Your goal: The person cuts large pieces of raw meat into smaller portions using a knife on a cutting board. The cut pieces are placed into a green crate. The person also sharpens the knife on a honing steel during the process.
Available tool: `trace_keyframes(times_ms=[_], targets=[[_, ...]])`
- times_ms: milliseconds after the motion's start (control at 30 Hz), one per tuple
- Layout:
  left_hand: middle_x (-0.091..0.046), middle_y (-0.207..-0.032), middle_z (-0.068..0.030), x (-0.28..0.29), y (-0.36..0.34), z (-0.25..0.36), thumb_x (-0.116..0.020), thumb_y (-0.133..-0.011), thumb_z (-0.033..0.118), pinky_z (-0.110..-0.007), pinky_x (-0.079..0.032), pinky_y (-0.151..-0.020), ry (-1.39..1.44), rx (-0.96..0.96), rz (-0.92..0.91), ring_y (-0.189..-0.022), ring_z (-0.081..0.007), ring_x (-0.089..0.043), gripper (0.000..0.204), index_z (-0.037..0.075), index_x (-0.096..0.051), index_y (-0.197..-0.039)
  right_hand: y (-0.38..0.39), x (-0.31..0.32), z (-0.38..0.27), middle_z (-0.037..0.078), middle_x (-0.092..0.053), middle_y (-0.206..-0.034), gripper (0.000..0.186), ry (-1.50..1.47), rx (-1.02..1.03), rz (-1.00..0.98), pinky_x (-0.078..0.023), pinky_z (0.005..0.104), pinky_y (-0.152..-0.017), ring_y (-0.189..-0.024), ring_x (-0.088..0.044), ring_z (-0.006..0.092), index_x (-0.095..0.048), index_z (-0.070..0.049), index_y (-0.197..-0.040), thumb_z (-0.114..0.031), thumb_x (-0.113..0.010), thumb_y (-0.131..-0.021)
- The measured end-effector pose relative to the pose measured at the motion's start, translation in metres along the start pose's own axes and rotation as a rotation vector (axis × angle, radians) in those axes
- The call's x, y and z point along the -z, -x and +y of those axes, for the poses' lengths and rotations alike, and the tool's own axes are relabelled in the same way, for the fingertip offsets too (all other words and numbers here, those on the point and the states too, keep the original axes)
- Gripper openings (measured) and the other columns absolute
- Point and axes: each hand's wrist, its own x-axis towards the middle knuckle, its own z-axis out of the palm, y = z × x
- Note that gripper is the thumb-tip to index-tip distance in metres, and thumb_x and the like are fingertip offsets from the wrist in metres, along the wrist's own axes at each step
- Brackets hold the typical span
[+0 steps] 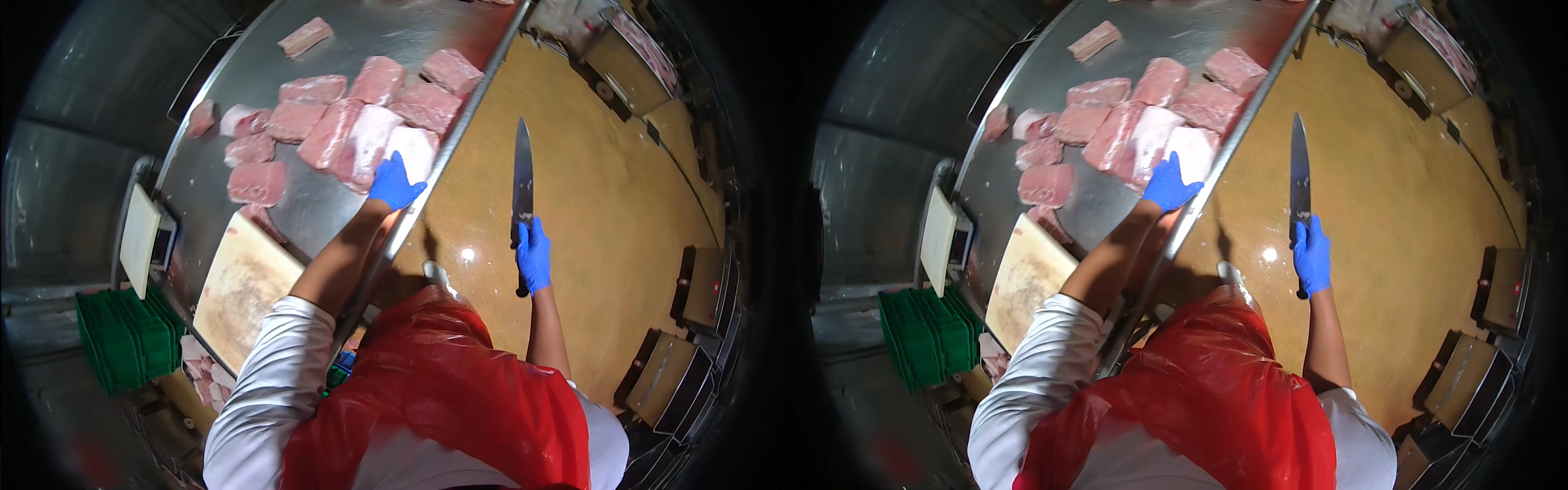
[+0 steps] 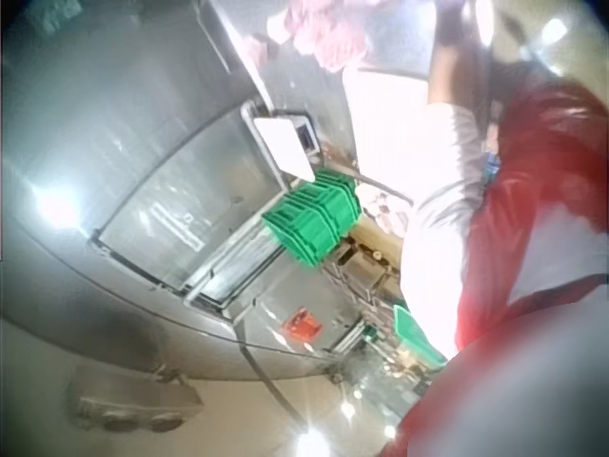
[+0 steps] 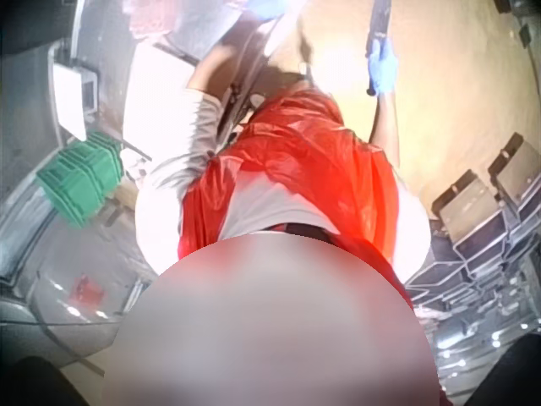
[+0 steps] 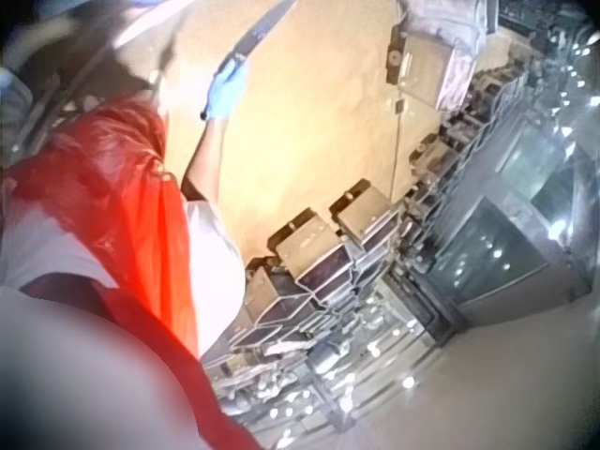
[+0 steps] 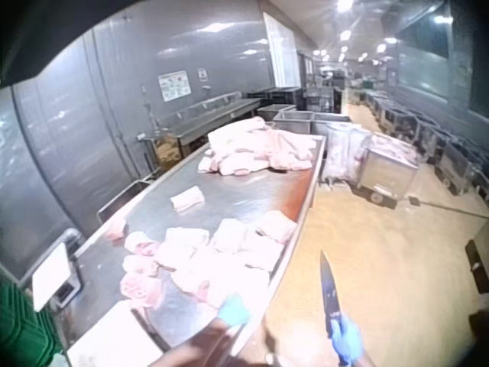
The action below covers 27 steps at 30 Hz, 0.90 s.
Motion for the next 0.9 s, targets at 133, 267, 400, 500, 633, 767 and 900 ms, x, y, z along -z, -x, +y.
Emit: trace_keyframes(times_ms=[133,267,400,500,633,767,900], targets=[[-0.047,-0.137,-0.0344,-0.026,-0.055,0.046,-0.081,-0.072,0.056,-0.055,-0.042,-0.104,-0.282,0.298,0.03,-0.125,-0.0482,-0.049,0.126,-0.007,-0.011,-0.155,0.012,0.04,0.063,0.008,-0.062,-0.061,0.019,0.008,-0.155,0.091,-0.041,0.0314,-0.04,-0.045,-0.055,0.013,-0.055,-0.005,-0.106,-0.024,-0.052,-0.105],[-0.055,-0.135,-0.0295,-0.012,-0.077,0.039,-0.085,-0.069,0.051,-0.047,-0.048,-0.102,-0.191,0.405,-0.081,-0.121,-0.0395,-0.059,0.133,-0.004,-0.002,-0.157,0.009,0.059,0.068,0.007,-0.06,-0.06,0.02,-0.025,-0.309,0.047,-0.042,0.0304,-0.039,-0.043,-0.053,0.0126,-0.055,-0.005,-0.103,-0.025,-0.052,-0.105],[-0.051,-0.141,-0.0261,0.0,-0.065,0.017,-0.085,-0.068,0.047,-0.046,-0.047,-0.104,0.069,0.4,-0.127,-0.125,-0.035,-0.056,0.122,0.0,-0.015,-0.156,-0.008,0.048,0.064,0.007,-0.061,-0.062,0.023,-0.214,-0.278,-0.037,-0.041,0.0299,-0.041,-0.046,-0.055,0.0127,-0.054,-0.005,-0.102,-0.027,-0.052,-0.105],[-0.059,-0.128,-0.0204,-0.006,-0.003,-0.003,-0.083,-0.073,0.037,-0.042,-0.049,-0.097,0.578,0.409,-0.004,-0.116,-0.0282,-0.06,0.096,-0.001,-0.034,-0.146,-0.011,0.047,0.044,0.007,-0.062,-0.068,0.022,-0.213,-0.224,-0.077,-0.044,0.0289,-0.043,-0.048,-0.055,0.013,-0.054,-0.006,-0.106,-0.027,-0.051,-0.105],[-0.066,-0.103,-0.0087,-0.004,0.096,0.018,-0.073,-0.09,0.018,-0.033,-0.053,-0.083,1.232,0.117,0.079,-0.093,-0.0184,-0.064,0.04,0.001,-0.059,-0.123,-0.025,0.044,0.059,0.007,-0.06,-0.069,0.023,-0.264,-0.149,-0.256,-0.045,0.0276,-0.042,-0.048,-0.055,0.0136,-0.052,-0.007,-0.11,-0.03,-0.05,-0.105],[-0.068,-0.101,-0.01,0.091,0.212,0.074,-0.071,-0.093,0.017,-0.032,-0.053,-0.082,1.764,0.251,0.177,-0.091,-0.0159,-0.066,0.032,0.0,-0.061,-0.118,-0.044,0.054,0.038,0.007,-0.059,-0.068,0.026,-0.247,-0.007,-0.44,-0.045,0.0277,-0.04,-0.047,-0.054,0.0133,-0.052,-0.007,-0.109,-0.032,-0.049,-0.106],[-0.065,-0.102,-0.0097,0.193,0.291,0.059,-0.081,-0.08,0.03,-0.034,-0.055,-0.076,1.231,0.404,0.378,-0.089,-0.0222,-0.065,0.057,0.004,-0.057,-0.125,-0.05,0.027,-0.031,0.007,-0.06,-0.07,0.026,-0.181,0.172,-0.573,-0.045,0.0267,-0.044,-0.05,-0.053,0.0115,-0.052,-0.007,-0.109,-0.033,-0.051,-0.106]])
